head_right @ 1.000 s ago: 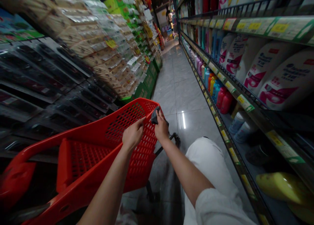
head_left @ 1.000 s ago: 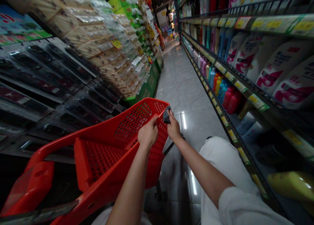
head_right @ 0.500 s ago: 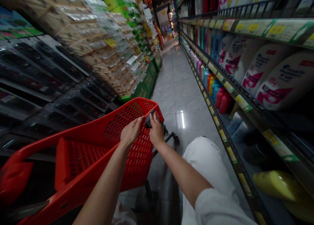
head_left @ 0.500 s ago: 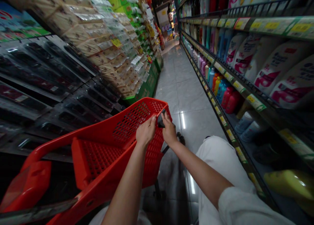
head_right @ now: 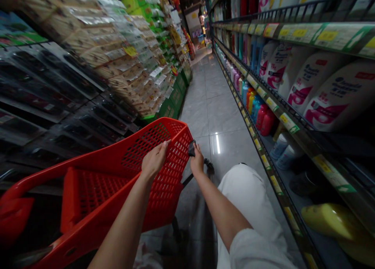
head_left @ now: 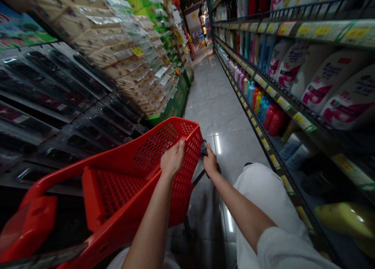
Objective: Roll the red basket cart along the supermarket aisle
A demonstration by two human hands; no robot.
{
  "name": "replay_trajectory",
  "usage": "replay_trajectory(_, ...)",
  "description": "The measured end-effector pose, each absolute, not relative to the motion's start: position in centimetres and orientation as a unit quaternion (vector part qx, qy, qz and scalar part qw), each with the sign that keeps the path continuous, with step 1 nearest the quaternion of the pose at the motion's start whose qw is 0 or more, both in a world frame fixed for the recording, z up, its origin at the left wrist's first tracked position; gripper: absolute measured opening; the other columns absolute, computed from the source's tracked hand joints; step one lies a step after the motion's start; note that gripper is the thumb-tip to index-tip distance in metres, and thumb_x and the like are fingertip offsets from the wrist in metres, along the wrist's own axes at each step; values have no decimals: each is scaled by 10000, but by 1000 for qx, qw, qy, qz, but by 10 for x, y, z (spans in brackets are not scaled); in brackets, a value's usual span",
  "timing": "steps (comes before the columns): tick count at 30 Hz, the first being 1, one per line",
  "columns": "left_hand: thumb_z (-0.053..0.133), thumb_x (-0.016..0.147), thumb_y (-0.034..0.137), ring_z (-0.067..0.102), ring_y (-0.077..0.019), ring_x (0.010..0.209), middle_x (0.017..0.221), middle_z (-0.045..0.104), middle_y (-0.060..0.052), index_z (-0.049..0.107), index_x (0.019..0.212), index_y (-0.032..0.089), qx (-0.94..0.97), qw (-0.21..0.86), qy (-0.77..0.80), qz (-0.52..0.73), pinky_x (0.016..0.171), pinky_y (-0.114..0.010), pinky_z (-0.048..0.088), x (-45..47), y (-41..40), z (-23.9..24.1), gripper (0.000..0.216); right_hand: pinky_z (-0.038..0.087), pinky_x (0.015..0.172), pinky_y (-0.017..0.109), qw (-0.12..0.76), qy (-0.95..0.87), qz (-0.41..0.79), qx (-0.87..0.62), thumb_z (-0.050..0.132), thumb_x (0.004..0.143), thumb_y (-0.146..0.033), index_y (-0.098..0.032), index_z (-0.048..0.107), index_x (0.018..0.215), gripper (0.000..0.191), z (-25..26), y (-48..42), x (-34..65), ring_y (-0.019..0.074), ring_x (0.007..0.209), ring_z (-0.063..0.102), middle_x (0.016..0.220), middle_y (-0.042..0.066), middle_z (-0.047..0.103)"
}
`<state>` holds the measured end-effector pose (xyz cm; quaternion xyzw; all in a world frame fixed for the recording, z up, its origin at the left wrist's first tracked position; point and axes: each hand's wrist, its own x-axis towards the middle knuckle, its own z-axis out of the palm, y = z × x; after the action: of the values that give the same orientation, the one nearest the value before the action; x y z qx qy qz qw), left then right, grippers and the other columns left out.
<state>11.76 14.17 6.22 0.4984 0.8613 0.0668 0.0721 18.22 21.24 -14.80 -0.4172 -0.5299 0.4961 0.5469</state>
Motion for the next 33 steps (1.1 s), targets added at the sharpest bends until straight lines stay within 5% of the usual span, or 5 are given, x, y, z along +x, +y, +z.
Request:
replay_trajectory(7, 170, 997, 521, 629, -309, 1179, 1307, 666, -66, 575, 1363, 329, 490, 66, 868, 47, 940, -419, 481, 124, 143, 67, 579, 181, 1243, 379, 589, -570, 476, -319, 398, 669, -1, -252, 459, 1457, 830, -131, 217, 165, 133, 1486, 259, 1590, -21, 338)
replay_trajectory(15, 157, 992, 540, 625, -310, 1181, 1301, 670, -63, 562, 1377, 336, 496, 61, 865, 40, 948, -418, 474, 123, 142, 67, 595, 491, 1023, 408, 545, -327, 638, -434, 484, 758, -150, -142, 616, 1254, 514, -158, 229, 160, 205, 1052, 670, 1105, 59, 748)
replay_trajectory(24, 142, 983, 553, 597, -348, 1222, 1332, 646, -88, 582, 1362, 311, 492, 63, 867, 47, 974, -474, 466, 120, 148, 63, 629, 233, 1220, 357, 584, -560, 517, -279, 461, 818, -116, -235, 502, 1428, 622, -131, 165, 160, 148, 1468, 309, 1582, 13, 352)
replay_trajectory(28, 204, 981, 523, 549, -334, 1288, 1425, 570, -73, 500, 1435, 286, 517, 81, 852, 36, 1040, -487, 436, 118, 148, 65, 591, 355, 1160, 388, 554, -481, 576, -361, 470, 805, -137, -179, 568, 1354, 559, -148, 165, 161, 181, 1348, 499, 1444, 67, 550)
replay_trajectory(33, 373, 926, 392, 397, -205, 1421, 1533, 429, -87, 422, 1478, 123, 634, 155, 756, 51, 1172, -308, 282, 92, 131, 70, 616, 440, 1092, 380, 543, -440, 603, -385, 474, 758, -120, -203, 596, 1314, 575, -133, 174, 157, 186, 1199, 614, 1275, 32, 684)
